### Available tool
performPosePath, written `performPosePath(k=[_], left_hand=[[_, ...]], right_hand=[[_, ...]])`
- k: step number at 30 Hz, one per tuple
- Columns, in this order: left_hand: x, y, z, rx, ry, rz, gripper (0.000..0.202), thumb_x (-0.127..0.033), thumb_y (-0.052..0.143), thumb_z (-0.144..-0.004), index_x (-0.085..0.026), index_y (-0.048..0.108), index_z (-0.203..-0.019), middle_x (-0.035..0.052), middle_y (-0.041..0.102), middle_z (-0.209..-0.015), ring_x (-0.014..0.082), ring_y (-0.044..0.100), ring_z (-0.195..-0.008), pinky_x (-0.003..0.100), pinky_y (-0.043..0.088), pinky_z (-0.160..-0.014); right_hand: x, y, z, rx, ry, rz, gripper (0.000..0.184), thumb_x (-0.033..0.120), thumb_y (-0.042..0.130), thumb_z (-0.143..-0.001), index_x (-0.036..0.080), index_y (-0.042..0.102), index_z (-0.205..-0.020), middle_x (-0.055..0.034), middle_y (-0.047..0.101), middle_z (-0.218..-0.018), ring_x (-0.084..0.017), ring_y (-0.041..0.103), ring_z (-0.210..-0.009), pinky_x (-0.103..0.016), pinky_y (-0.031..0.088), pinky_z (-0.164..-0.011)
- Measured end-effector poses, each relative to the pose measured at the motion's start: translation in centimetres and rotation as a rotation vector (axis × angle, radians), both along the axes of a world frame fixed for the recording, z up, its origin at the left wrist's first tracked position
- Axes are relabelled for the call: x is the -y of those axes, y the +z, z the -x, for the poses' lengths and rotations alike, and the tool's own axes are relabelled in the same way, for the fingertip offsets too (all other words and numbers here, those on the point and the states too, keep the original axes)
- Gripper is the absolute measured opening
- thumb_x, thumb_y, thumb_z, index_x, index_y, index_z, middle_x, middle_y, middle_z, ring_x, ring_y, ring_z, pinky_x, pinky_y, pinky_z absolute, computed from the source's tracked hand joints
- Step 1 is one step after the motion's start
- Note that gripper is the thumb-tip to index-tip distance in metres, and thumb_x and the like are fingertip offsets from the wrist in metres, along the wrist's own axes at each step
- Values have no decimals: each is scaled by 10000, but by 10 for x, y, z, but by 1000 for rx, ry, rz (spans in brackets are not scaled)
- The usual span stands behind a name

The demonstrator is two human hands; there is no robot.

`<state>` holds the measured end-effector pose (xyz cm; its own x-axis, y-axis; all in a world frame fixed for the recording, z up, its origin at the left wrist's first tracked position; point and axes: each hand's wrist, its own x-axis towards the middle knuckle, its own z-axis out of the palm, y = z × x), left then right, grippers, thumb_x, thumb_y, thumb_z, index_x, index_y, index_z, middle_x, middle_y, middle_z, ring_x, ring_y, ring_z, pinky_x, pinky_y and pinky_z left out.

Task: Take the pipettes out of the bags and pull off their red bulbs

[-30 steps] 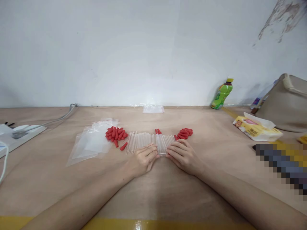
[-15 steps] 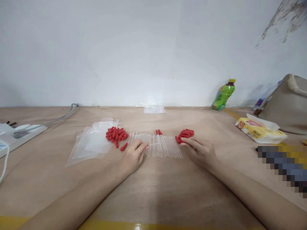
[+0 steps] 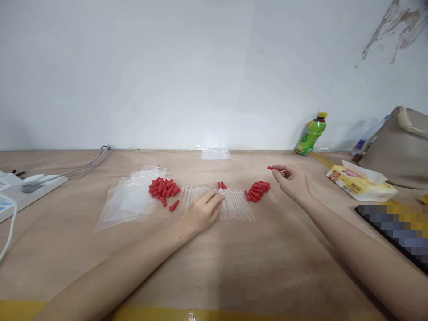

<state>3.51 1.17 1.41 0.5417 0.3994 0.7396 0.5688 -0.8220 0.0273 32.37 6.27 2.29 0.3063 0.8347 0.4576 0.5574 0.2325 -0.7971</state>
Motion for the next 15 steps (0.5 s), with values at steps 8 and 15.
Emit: performPosePath(k=[8,15], left_hand=[[6,-8,-40,-291,41,-227,269,-15,337,-811,-127,525,-655,45,509,-675,133,475,-609,234,433,-538],[12,-13,-49,-420,125,-178,216,-24,358,-773,-102,532,-672,82,496,-692,181,491,-641,277,438,-518]], right_hand=[[-26,-26,-5,-159,48,110,241,337,633,-620,152,611,-773,-29,606,-658,-116,538,-547,-234,433,-494],[-26,-38,-8,-144,182,193,296,394,649,-620,138,634,-768,-61,656,-705,-129,571,-580,-245,452,-538]])
